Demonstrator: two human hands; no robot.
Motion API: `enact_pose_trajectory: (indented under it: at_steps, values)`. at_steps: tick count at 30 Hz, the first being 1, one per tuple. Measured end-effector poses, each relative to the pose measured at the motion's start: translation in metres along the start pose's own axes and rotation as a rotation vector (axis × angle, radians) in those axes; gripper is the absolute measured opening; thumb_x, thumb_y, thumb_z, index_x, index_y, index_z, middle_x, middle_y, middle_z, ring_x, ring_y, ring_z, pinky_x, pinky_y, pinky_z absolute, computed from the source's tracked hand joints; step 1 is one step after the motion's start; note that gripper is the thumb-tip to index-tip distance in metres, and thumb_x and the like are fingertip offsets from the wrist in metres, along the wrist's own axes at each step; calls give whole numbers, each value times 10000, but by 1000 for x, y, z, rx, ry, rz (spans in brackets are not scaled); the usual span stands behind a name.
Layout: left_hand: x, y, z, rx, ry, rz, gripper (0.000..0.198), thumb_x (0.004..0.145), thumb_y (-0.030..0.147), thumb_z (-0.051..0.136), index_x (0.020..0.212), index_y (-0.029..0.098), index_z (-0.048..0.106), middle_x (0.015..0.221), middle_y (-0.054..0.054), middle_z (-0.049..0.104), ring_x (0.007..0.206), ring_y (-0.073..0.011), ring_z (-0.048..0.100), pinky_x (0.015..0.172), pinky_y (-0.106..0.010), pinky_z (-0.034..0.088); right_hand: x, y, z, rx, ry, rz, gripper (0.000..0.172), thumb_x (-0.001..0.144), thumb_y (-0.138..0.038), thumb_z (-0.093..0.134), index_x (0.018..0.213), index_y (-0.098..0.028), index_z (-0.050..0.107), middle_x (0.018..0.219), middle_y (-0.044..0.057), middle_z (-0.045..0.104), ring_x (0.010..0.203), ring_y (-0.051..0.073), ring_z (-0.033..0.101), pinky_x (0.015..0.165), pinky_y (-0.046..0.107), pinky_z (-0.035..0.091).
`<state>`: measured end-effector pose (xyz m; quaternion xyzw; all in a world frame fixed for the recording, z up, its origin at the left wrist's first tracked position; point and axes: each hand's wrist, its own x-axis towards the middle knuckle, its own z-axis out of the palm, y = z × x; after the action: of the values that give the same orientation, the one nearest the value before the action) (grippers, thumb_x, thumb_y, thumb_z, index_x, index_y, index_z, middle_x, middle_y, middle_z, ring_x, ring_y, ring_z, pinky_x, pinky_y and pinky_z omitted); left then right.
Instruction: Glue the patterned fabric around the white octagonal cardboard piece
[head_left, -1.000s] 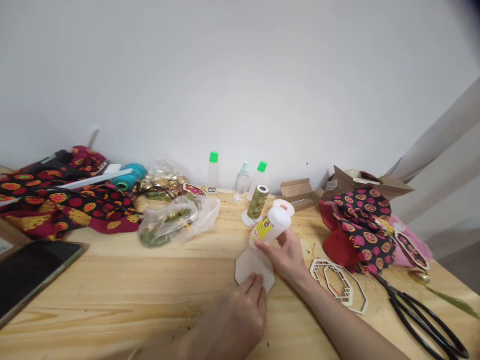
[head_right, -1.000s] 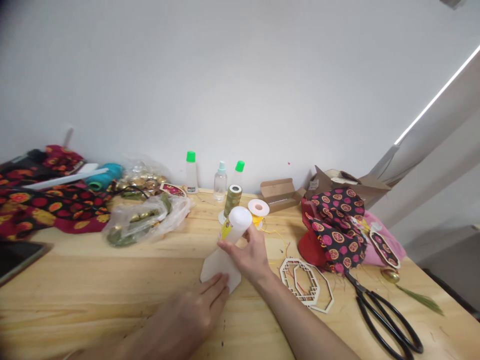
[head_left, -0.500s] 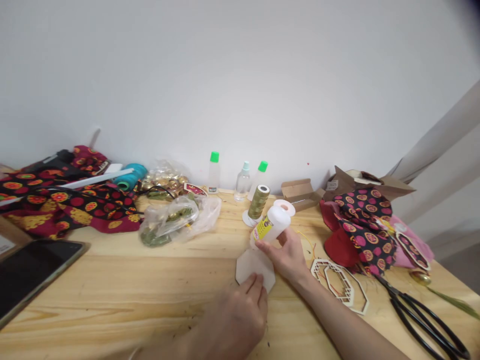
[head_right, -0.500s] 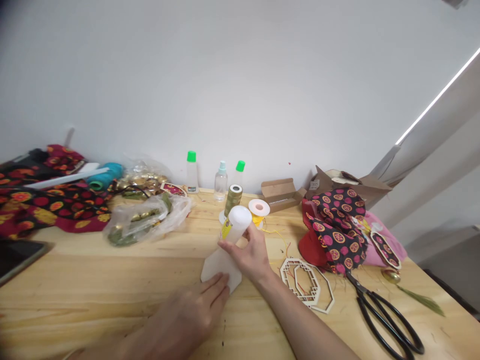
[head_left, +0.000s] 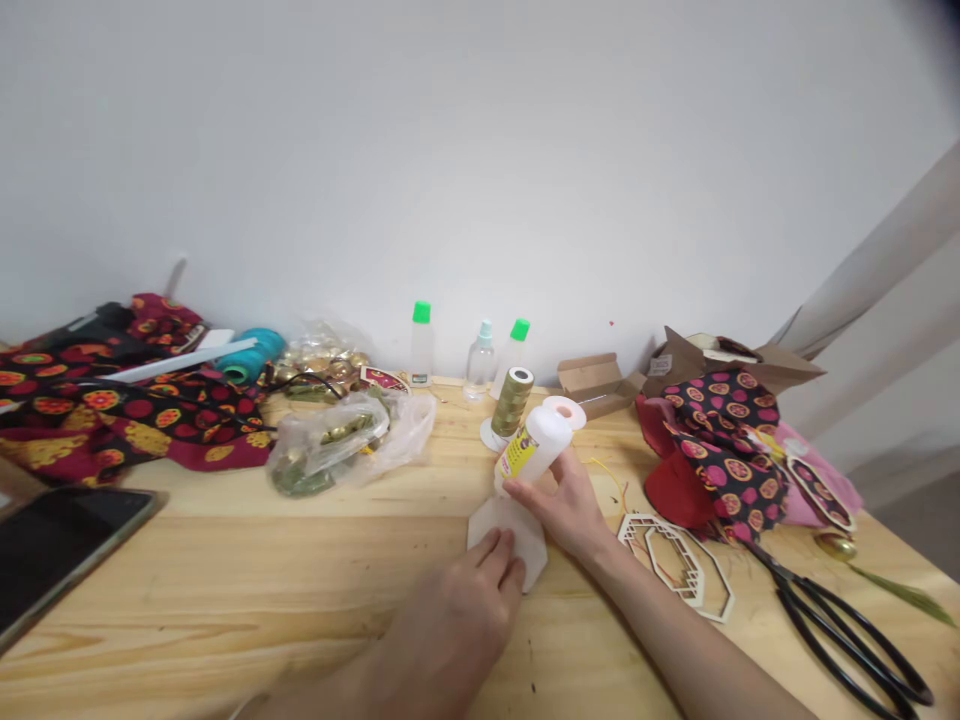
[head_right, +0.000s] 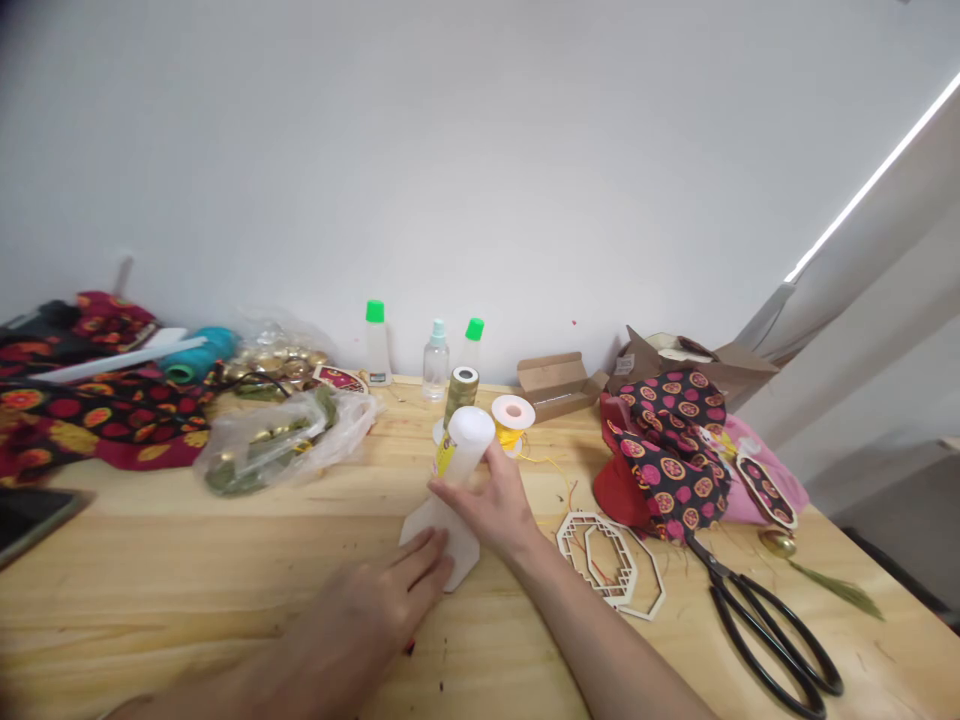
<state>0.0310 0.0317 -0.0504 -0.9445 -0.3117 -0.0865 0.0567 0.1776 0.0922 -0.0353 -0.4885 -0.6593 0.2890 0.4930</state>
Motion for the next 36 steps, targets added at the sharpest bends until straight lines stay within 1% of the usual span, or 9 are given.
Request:
enact_pose_trajectory:
  at_steps: [6,9,12,15,19,25,30,36]
  values:
    - [1,-2,-1,-43,2,-9,335,736,-6,465,1059,39,545,1127,-217,564,1046,-263,532,816,-332,477,1,0,-5,1,-39,-28,302,634,-347,658,861,-192,532,864,49,646,793,219,594,702,339,472]
    - [2,-1,-3,-66,-26,-12,326,738,-6,465,1051,25,549,1132,-230,555,1051,-279,525,803,-342,485,0,-1,-6,3,-13,-45,305,633,-349,659,862,-193,531,854,43,646,785,218,596,687,326,471]
    - [3,-1,-6,-70,-49,-18,318,748,-9,455,1048,30,552,1114,-220,571,1043,-276,531,795,-339,491,-1,-1,-4,-9,24,-56,291,621,-342,667,835,-194,536,816,34,641,748,212,593,657,319,469]
    - [4,-1,-6,-83,-53,-28,307,747,-4,465,1038,33,555,1112,-219,573,1052,-276,525,807,-347,486,-2,-1,-2,-32,47,-59,285,604,-341,675,810,-194,543,803,33,635,741,216,585,659,331,464]
    - [3,-2,-6,-97,-50,-14,318,732,-6,484,1045,18,541,1117,-239,562,1055,-286,520,798,-356,492,-3,-1,0,-51,22,-60,286,606,-356,675,799,-185,550,843,53,641,765,228,586,681,347,464]
    - [4,-2,-9,-123,-103,-23,338,739,-8,465,1071,9,527,1131,-246,549,1071,-301,503,797,-370,490,-2,-2,-1,-74,-39,-100,239,650,-344,651,804,-180,570,825,51,657,783,231,592,700,350,464]
    - [6,-2,-12,-179,-134,-46,366,738,-9,457,1099,9,512,1148,-245,537,1095,-303,481,838,-386,462,-1,-1,-1,-37,-31,-110,247,658,-346,646,809,-169,561,851,59,651,764,215,592,684,333,468]
    - [5,-1,-13,-184,-140,-68,338,755,-10,432,1077,20,531,1149,-239,539,1087,-306,487,827,-393,468,0,0,-3,-28,-49,-88,266,661,-343,647,839,-176,539,841,60,648,764,215,594,685,336,474]
